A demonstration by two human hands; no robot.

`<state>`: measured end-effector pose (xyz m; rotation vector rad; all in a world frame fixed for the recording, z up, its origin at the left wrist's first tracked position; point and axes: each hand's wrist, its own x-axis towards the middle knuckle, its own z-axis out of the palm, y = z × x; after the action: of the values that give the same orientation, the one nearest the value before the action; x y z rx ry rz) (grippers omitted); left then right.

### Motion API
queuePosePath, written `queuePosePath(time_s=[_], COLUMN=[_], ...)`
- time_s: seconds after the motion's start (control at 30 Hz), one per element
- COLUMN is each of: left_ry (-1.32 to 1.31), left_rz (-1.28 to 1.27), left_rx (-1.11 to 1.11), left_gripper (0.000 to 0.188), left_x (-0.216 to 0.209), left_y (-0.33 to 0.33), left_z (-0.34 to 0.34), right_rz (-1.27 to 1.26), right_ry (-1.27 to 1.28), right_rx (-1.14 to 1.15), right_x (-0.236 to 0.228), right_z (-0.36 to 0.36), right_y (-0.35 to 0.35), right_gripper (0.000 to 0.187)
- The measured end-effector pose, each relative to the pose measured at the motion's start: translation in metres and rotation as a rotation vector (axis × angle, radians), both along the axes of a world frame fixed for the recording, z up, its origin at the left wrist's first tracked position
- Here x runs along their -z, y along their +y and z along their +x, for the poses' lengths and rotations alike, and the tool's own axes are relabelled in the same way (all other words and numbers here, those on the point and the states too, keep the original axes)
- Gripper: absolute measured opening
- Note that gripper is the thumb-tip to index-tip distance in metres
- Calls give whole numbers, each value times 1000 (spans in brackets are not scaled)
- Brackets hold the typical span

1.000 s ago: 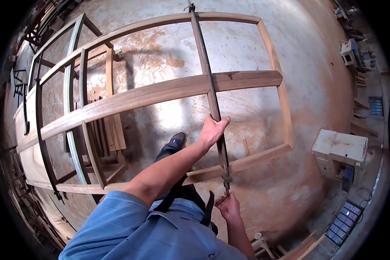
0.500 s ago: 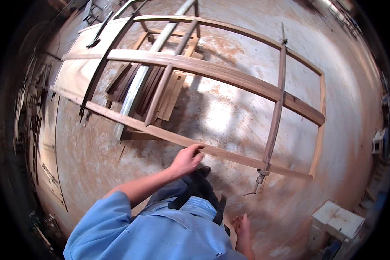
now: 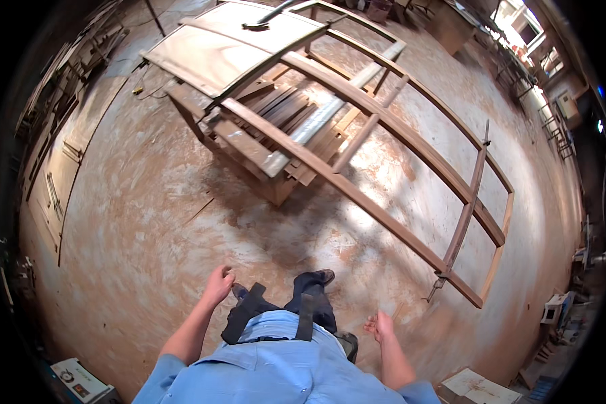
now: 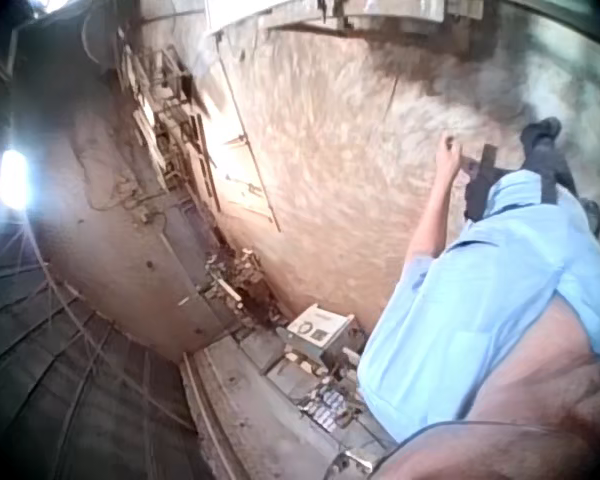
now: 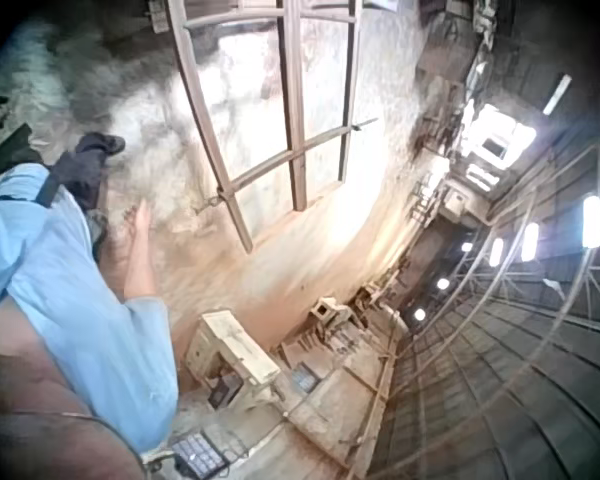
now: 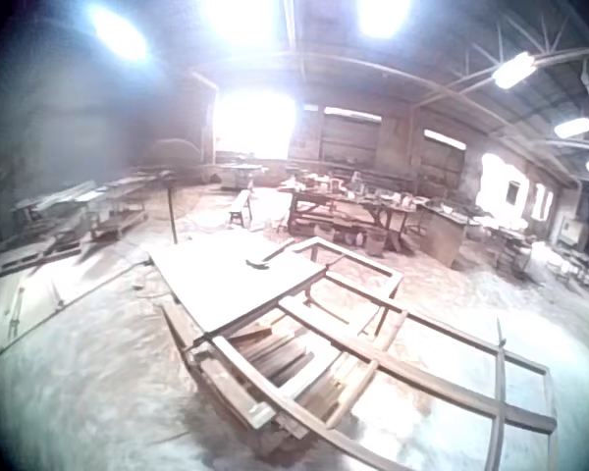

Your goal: The person assembles a wooden chair frame by hand, using a chisel to align joints and a metal bar clamp to secure the structure. They repeatedly position the frame, insert the clamp, and tighten it to hold the pieces together.

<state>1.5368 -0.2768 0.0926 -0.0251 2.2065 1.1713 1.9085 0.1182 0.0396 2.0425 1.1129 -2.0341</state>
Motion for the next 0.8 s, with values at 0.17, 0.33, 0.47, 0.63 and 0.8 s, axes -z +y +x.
queuePosePath(time_s=[0.17, 0.33, 0.47, 0.63, 0.8], left_ry=[-270, -369, -506, -563, -516], left_rz=[-45, -118, -445, -265, -34], left_rx=[-606, -1272, -1254, -1379, -1189], left_gripper=[37, 16, 6, 29, 30], left_x=[37, 72, 60, 118, 120], left_y=[-227, -463, -526, -498, -489], left_z=[57, 186, 258, 275, 175], right_rz=[48, 29, 653, 384, 543], right_ry=[-83, -198, 22, -22, 371], right_rx=[-311, -1157, -1831, -1522, -2197], right_x=[-35, 8, 7, 19, 50], right_z=[-89, -143, -210, -327, -468], right_y=[-77, -117, -158, -225, -321], right_gripper=[22, 16, 24, 30, 22])
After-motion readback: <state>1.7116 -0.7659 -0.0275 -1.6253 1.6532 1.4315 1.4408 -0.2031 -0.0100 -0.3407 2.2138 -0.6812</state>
